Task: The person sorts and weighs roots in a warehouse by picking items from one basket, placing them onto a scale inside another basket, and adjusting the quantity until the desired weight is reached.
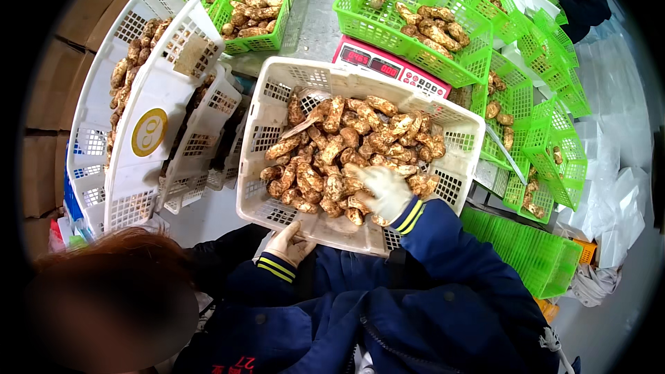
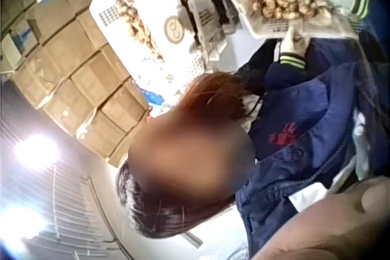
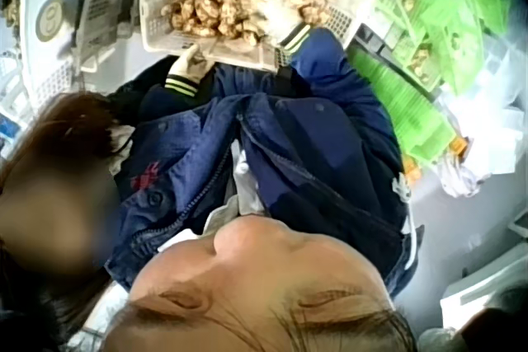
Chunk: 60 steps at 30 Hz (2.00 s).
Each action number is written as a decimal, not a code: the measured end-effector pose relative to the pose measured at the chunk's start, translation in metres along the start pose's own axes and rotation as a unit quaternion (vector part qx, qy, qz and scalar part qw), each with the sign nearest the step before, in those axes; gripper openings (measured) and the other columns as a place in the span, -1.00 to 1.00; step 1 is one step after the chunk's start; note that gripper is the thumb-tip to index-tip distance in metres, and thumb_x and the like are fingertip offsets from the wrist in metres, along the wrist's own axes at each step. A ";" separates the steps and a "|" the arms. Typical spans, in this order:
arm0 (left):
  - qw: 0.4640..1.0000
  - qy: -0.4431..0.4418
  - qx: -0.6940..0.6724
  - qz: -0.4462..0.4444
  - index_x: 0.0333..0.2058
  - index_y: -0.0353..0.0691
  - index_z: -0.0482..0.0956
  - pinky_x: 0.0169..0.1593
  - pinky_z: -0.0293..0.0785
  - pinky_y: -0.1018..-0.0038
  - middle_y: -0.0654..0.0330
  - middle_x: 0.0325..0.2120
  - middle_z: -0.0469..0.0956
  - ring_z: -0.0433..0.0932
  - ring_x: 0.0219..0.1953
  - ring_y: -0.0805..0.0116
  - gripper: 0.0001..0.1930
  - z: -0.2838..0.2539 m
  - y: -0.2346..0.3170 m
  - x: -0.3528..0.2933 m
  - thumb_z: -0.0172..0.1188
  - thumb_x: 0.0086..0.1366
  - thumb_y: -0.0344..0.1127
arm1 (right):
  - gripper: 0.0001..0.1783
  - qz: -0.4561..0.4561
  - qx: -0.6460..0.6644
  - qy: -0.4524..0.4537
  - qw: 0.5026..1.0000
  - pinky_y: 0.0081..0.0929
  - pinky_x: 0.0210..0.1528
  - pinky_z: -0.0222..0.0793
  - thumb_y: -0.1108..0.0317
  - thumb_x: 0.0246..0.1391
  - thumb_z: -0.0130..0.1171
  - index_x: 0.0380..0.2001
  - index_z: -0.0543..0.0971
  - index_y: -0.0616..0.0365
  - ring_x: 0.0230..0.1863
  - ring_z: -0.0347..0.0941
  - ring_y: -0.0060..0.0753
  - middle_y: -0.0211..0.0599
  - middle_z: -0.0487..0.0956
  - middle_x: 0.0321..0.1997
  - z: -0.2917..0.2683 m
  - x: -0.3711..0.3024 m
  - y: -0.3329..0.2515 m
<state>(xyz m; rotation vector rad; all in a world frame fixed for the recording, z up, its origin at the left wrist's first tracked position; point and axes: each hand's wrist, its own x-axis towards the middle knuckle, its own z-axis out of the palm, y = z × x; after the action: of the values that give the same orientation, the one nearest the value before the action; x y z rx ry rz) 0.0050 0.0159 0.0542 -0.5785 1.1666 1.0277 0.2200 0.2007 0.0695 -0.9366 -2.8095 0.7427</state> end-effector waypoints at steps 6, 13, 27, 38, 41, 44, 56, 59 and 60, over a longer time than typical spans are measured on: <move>1.000 -0.022 0.017 0.003 -0.22 -0.18 0.48 -0.02 0.44 0.28 0.18 -0.33 0.49 0.48 -0.18 0.21 -0.78 -0.003 0.002 -0.002 0.13 0.25 -0.19 | -0.29 0.066 -0.192 0.153 0.967 -0.24 0.14 0.23 0.54 -0.21 0.14 0.13 0.31 0.05 0.03 0.36 -0.20 -0.23 0.44 0.05 -0.055 0.022 0.042; 1.000 -0.001 0.013 0.012 -0.22 -0.26 0.46 -0.02 0.46 0.25 0.14 -0.33 0.49 0.48 -0.17 0.19 -0.77 0.006 0.003 -0.003 0.13 0.25 -0.23 | -0.40 0.042 -0.280 0.042 0.958 0.06 0.17 0.07 0.46 -0.09 0.04 0.12 0.32 -0.03 -0.01 0.38 -0.27 -0.35 0.51 -0.11 -0.043 0.041 0.078; 0.999 0.003 0.018 0.028 -0.14 -0.23 0.44 -0.06 0.48 0.19 0.12 -0.22 0.51 0.49 -0.12 0.12 -0.74 0.005 -0.001 -0.002 0.07 0.29 -0.20 | -0.46 0.139 0.117 -0.257 0.949 -0.17 -0.05 0.34 0.17 -0.04 0.17 0.06 0.42 0.00 -0.10 0.46 -0.05 -0.12 0.53 -0.10 0.010 -0.066 0.001; 0.998 0.037 0.022 0.033 -0.28 -0.20 0.46 -0.12 0.51 0.19 0.18 -0.36 0.52 0.52 -0.24 0.19 -0.82 0.004 -0.006 0.005 0.05 0.29 -0.21 | -0.70 0.235 0.084 0.019 0.968 -0.22 -0.33 0.43 0.31 -0.03 0.05 -0.19 0.50 0.16 -0.41 0.50 -0.04 -0.05 0.56 -0.45 0.008 -0.094 0.071; 0.999 0.043 -0.005 0.031 -0.31 -0.18 0.46 -0.13 0.51 0.20 0.21 -0.41 0.49 0.51 -0.27 0.20 -0.84 0.000 -0.007 -0.001 0.07 0.28 -0.21 | -0.56 0.263 -0.046 -0.021 0.963 -0.26 -0.36 0.46 0.33 0.00 0.07 0.00 0.43 0.18 -0.45 0.52 -0.13 -0.06 0.58 -0.43 -0.040 -0.054 0.061; 0.997 0.060 -0.004 0.037 -0.37 -0.17 0.46 -0.13 0.51 0.20 0.23 -0.47 0.46 0.51 -0.29 0.20 -0.84 0.013 -0.004 -0.008 0.10 0.28 -0.22 | -0.50 0.326 -0.034 -0.084 0.941 -0.29 -0.08 0.44 0.21 0.01 0.12 0.02 0.40 0.21 -0.19 0.54 -0.13 -0.02 0.57 -0.21 -0.037 -0.019 0.073; 0.998 0.051 -0.018 0.045 -0.35 -0.18 0.46 -0.20 0.52 0.24 0.20 -0.47 0.46 0.49 -0.37 0.23 -0.85 0.006 -0.011 0.000 0.13 0.25 -0.24 | -0.54 0.334 -0.034 -0.050 0.941 -0.29 -0.01 0.37 0.11 -0.16 0.29 -0.20 0.54 0.15 -0.11 0.46 -0.11 -0.10 0.51 -0.17 -0.047 -0.024 0.060; 0.997 0.065 -0.013 0.041 -0.30 -0.17 0.45 -0.23 0.52 0.24 0.20 -0.44 0.47 0.50 -0.36 0.23 -0.85 0.010 -0.010 -0.002 0.13 0.24 -0.24 | -0.55 0.318 0.004 -0.139 0.938 -0.25 -0.07 0.39 0.05 -0.13 0.25 -0.23 0.55 0.15 -0.17 0.50 -0.10 -0.06 0.55 -0.21 -0.049 -0.051 0.049; 0.997 0.070 -0.010 0.040 -0.29 -0.16 0.45 -0.23 0.52 0.24 0.20 -0.43 0.48 0.51 -0.36 0.23 -0.84 0.011 -0.010 -0.002 0.13 0.24 -0.24 | -0.54 0.310 -0.006 -0.174 0.935 -0.25 -0.09 0.39 0.03 -0.11 0.24 -0.23 0.55 0.15 -0.17 0.50 -0.10 -0.07 0.56 -0.20 -0.051 -0.057 0.040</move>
<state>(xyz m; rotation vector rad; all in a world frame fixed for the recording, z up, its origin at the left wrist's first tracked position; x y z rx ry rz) 0.0188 0.0196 0.0587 -0.6322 1.3131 1.0829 0.2999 0.2167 0.0994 -1.9089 -2.7892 1.0407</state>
